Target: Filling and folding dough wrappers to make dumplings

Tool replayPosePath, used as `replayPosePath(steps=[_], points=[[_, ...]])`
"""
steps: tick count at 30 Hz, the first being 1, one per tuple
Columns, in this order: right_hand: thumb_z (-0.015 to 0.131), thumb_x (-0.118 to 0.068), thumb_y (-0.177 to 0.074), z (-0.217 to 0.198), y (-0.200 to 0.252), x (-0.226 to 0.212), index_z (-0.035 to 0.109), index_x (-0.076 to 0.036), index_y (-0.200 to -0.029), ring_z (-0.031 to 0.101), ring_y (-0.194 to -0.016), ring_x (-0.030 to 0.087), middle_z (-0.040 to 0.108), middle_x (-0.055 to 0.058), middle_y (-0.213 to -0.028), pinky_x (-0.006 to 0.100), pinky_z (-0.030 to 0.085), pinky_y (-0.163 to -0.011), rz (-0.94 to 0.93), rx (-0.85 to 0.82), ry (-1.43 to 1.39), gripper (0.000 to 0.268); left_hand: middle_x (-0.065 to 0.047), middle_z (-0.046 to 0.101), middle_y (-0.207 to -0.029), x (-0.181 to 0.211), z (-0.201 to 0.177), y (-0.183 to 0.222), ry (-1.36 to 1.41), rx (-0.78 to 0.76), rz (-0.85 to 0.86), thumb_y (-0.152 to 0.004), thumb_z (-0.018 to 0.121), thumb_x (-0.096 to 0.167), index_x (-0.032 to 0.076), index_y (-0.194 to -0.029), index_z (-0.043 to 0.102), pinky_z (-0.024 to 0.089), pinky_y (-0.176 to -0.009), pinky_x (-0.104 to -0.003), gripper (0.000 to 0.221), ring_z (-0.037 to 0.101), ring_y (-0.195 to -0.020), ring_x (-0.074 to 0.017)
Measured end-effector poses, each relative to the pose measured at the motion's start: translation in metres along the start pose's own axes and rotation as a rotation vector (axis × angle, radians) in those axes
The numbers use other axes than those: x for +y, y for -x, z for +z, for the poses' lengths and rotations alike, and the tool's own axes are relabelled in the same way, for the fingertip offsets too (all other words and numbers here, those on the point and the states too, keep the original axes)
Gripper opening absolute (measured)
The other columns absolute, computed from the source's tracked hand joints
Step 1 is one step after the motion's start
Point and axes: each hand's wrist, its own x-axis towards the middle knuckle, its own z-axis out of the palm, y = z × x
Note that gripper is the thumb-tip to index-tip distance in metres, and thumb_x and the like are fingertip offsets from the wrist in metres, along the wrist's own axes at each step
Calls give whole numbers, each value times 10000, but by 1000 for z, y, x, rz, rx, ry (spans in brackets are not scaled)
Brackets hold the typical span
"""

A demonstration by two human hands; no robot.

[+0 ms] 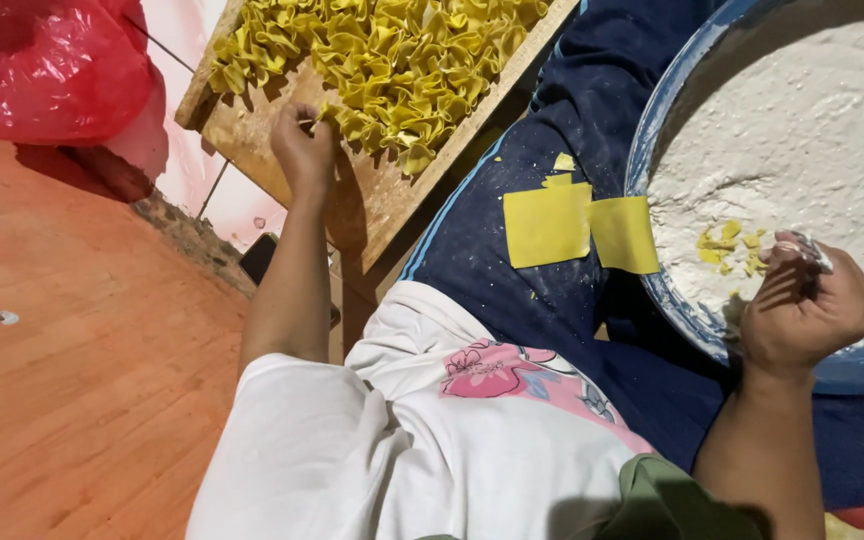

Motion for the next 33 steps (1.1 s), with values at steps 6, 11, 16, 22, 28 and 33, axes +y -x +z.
replayPosePath(steps=[6, 11, 16, 22, 28, 33], points=[[644, 26, -1249, -1, 2, 2, 799, 200, -1080, 746, -919, 406, 760, 289, -994, 471, 563, -868, 2, -4, 27, 288, -64, 666, -1028, 26, 11, -9, 2, -143, -93, -820, 598, -135, 131, -886, 611, 611, -818, -278, 274, 643, -936, -173], [693, 130, -1130, -1, 5, 11, 754, 231, -1247, 682, -915, 347, 728, 307, -1040, 426, 538, -833, 93, -76, -87, 166, -119, 582, -1109, 58, 5, 2, -177, -131, 170, -860, 613, -95, 67, -1009, 622, 542, -839, -359, 220, 587, -1019, -269], [657, 90, -1035, -10, -8, -11, 743, 143, -1291, 683, -950, 335, 727, 281, -1198, 404, 548, -848, 187, -242, 8, 276, -206, 603, -1298, 171, -3, 69, -45, -242, 543, -973, 607, -33, 27, -1226, 558, 427, -1151, -529, 266, 559, -1277, -363], [669, -66, -933, -19, 15, 7, 825, -85, -1182, 712, -982, 376, 769, 158, -1096, 467, 547, -830, 191, -426, 386, 295, -188, 663, -1166, 257, 20, 168, 358, -763, 839, -1007, 614, 100, 36, -1183, 652, 522, -987, -453, 191, 643, -1096, -366], [712, -154, -900, -12, 22, 3, 766, -214, -973, 692, -840, 338, 696, 56, -930, 486, 505, -562, 229, -523, 618, 109, -152, 523, -1006, 281, 53, 203, 252, -775, 966, -1010, 593, 297, 72, -962, 555, 455, -784, -459, 233, 526, -883, -368], [624, -224, -985, -7, 17, -6, 781, -268, -1090, 746, -890, 317, 654, 54, -918, 473, 627, -739, 388, -773, 605, 193, -49, 593, -1019, 263, 75, 221, 201, -593, 1131, -1009, 588, 250, 173, -992, 607, 537, -746, -352, 81, 635, -931, -246]])
